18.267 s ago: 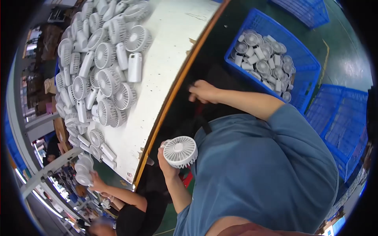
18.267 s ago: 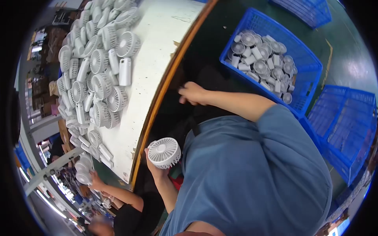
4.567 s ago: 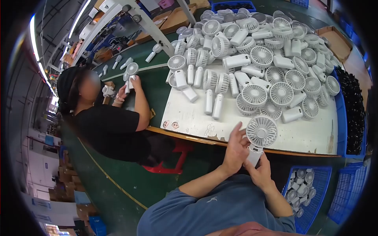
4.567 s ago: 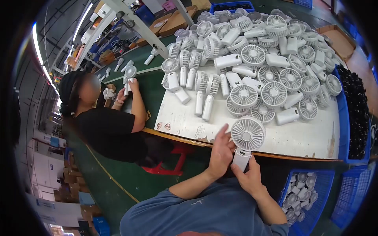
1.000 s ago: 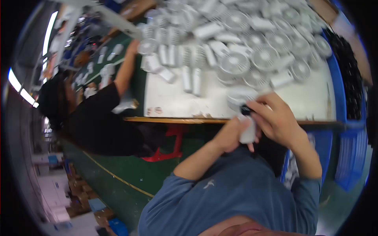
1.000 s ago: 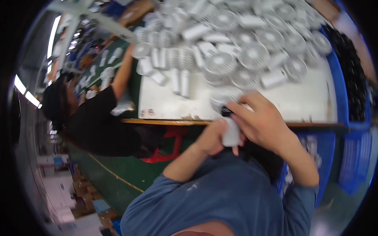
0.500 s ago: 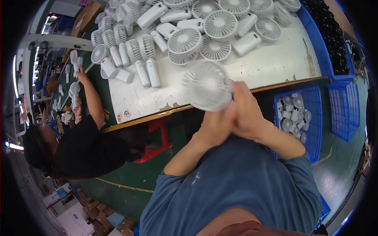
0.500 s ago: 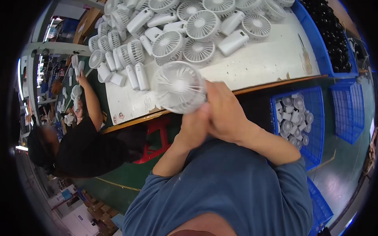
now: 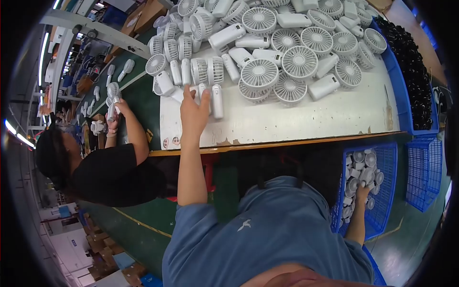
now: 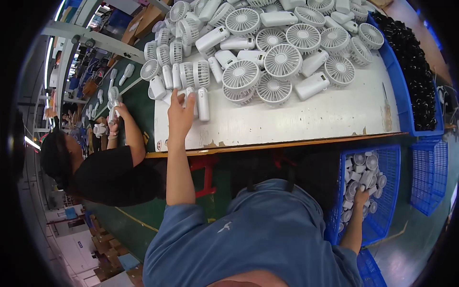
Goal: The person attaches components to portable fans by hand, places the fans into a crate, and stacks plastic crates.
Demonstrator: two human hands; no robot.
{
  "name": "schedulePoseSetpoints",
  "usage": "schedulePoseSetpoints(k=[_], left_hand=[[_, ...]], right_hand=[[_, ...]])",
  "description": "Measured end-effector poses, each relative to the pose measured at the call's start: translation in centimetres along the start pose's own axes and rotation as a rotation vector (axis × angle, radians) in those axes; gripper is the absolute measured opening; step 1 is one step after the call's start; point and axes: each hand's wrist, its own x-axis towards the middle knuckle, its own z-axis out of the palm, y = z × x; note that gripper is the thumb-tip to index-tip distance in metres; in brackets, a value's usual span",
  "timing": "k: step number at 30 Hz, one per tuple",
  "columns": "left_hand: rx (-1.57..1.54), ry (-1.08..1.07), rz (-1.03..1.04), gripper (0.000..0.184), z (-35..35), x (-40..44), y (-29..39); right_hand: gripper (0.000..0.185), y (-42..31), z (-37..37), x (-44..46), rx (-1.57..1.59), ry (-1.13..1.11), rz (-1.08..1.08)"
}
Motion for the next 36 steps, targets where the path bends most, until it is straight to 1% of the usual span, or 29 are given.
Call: schedulePoseSetpoints(k=[2, 6, 8, 9, 10, 11, 12, 13, 15, 16, 17, 18, 19, 20, 21, 22, 24, 25, 26, 27, 28, 29, 30, 31, 32, 33, 34, 35, 36], left_hand=[[-0.192, -0.116, -0.201, 0.076, -0.2, 1.0, 0.7], [-0.219, -0.098, -0.186, 0.075, 0.5, 1.9, -0.1], [-0.37, 0.036, -0.191, 0.07, 1.2, 1.4, -1.6], [-0.574, 0.021, -0.172, 0.064, 0.3, 0.5, 0.1], [-0.575, 0.016, -0.169, 0.064, -0.2, -0.8, 1.6], [-0.713, 0.026, -0.135, 0.059, -0.3, -2.2, 3.1], [-0.851, 0.035, -0.102, 0.055, -0.1, -3.9, 4.5], [-0.982, -0.002, -0.121, 0.056, 0.4, -6.0, 6.0], [-1.24, -0.107, -0.125, 0.06, 2.9, -10.1, 8.2], [-1.367, -0.179, -0.109, 0.064, 4.4, -12.0, 8.9], [-1.456, -0.204, -0.155, 0.068, 4.9, -13.7, 10.7], [-1.548, -0.239, -0.203, 0.073, 5.2, -15.0, 12.4], [-1.621, -0.226, -0.181, 0.07, 6.2, -15.7, 12.7], [-1.643, -0.272, -0.183, 0.07, 6.4, -15.7, 12.9], [-1.446, -0.216, -0.167, 0.064, 6.2, -15.2, 12.7], [-1.252, -0.167, -0.141, 0.058, 6.1, -14.7, 12.6], [-1.427, -0.226, -0.406, 0.053, 6.9, -14.2, 12.1], [-1.414, -0.556, -0.568, 0.058, 6.8, -13.2, 11.2], [-1.755, -1.008, -0.521, 0.06, 7.8, -12.1, 8.8], [-1.802, -0.959, -0.569, 0.063, 7.5, -12.4, 10.6], [-1.844, -0.906, -0.613, 0.065, 7.0, -12.6, 12.8], [-1.837, -0.946, -0.602, 0.065, 6.9, -13.3, 14.5], [-1.853, -0.95, -0.561, 0.062, 6.8, -14.6, 15.9], [-1.871, -0.948, -0.522, 0.06, 6.7, -15.5, 16.3], [-1.869, -0.973, -0.517, 0.06, 6.5, -15.6, 15.8], [-1.706, -1.011, -0.34, 0.056, 6.2, -15.4, 15.1], [-1.551, -1.055, -0.164, 0.055, 6.3, -15.2, 14.6], [-1.627, -1.064, -0.183, 0.051, 6.0, -15.0, 13.6], [-1.7, -1.084, -0.201, 0.049, 5.9, -14.9, 12.8]], right_hand=[[0.044, 2.3, 0.1, 0.1, -0.157, -0.091, 0.005], [0.043, 2.1, 0.5, 0.3, -0.115, -0.206, 0.048], [0.04, -0.2, 1.1, 1.2, -0.193, -0.072, -0.115], [0.035, -6.0, -0.6, -0.9, -0.02, -0.106, -0.214], [0.031, -12.4, -2.2, -3.4, 0.141, -0.158, -0.301], [0.028, -18.4, -3.6, -6.1, 0.301, -0.21, -0.385], [0.027, -24.9, -5.3, -9.8, 0.439, -0.296, -0.407], [0.026, -30.4, -6.4, -13.3, 0.578, -0.383, -0.431], [0.035, -37.6, -7.7, -19.0, 0.754, -0.696, -0.534], [0.042, -39.6, -7.5, -20.9, 0.779, -0.842, -0.592], [0.048, -41.1, -6.8, -22.7, 0.86, -0.994, -0.609], [0.052, -42.7, -6.7, -24.0, 0.817, -1.11, -0.702], [0.055, -43.9, -6.1, -25.2, 0.806, -1.071, -0.85], [0.057, -44.5, -5.9, -26.2, 0.666, -1.028, -0.791], [0.057, -45.4, -5.6, -26.8, 0.613, -1.002, -0.764], [0.053, -45.5, -5.1, -27.1, 0.604, -0.891, -0.901], [0.043, -46.2, -5.4, -27.0, 0.549, -0.755, -1.109], [0.04, -46.8, -5.9, -26.5, 0.466, -0.738, -1.261], [0.038, -47.4, -6.7, -25.9, 0.376, -0.727, -1.412], [0.038, -47.9, -7.4, -25.3, 0.369, -0.691, -1.391], [0.039, -48.6, -8.2, -24.7, 0.271, -0.642, -1.439], [0.04, -49.5, -9.4, -23.8, 0.172, -0.598, -1.484], [0.04, -51.3, -12.8, -22.6, -0.117, -0.826, -1.36], [0.042, -52.9, -15.6, -20.4, -0.193, -1.069, -1.245], [0.043, -54.0, -18.3, -18.0, -0.121, -1.155, -1.252], [0.033, -54.7, -19.5, -13.1, -0.03, -0.808, -1.102], [0.026, -54.8, -20.4, -6.8, -0.019, -0.461, -1.078], [0.022, -54.8, -21.4, -0.4, -0.004, -0.137, -0.993], [0.021, -54.2, -21.2, 5.7, -0.058, 0.186, -1.038]])
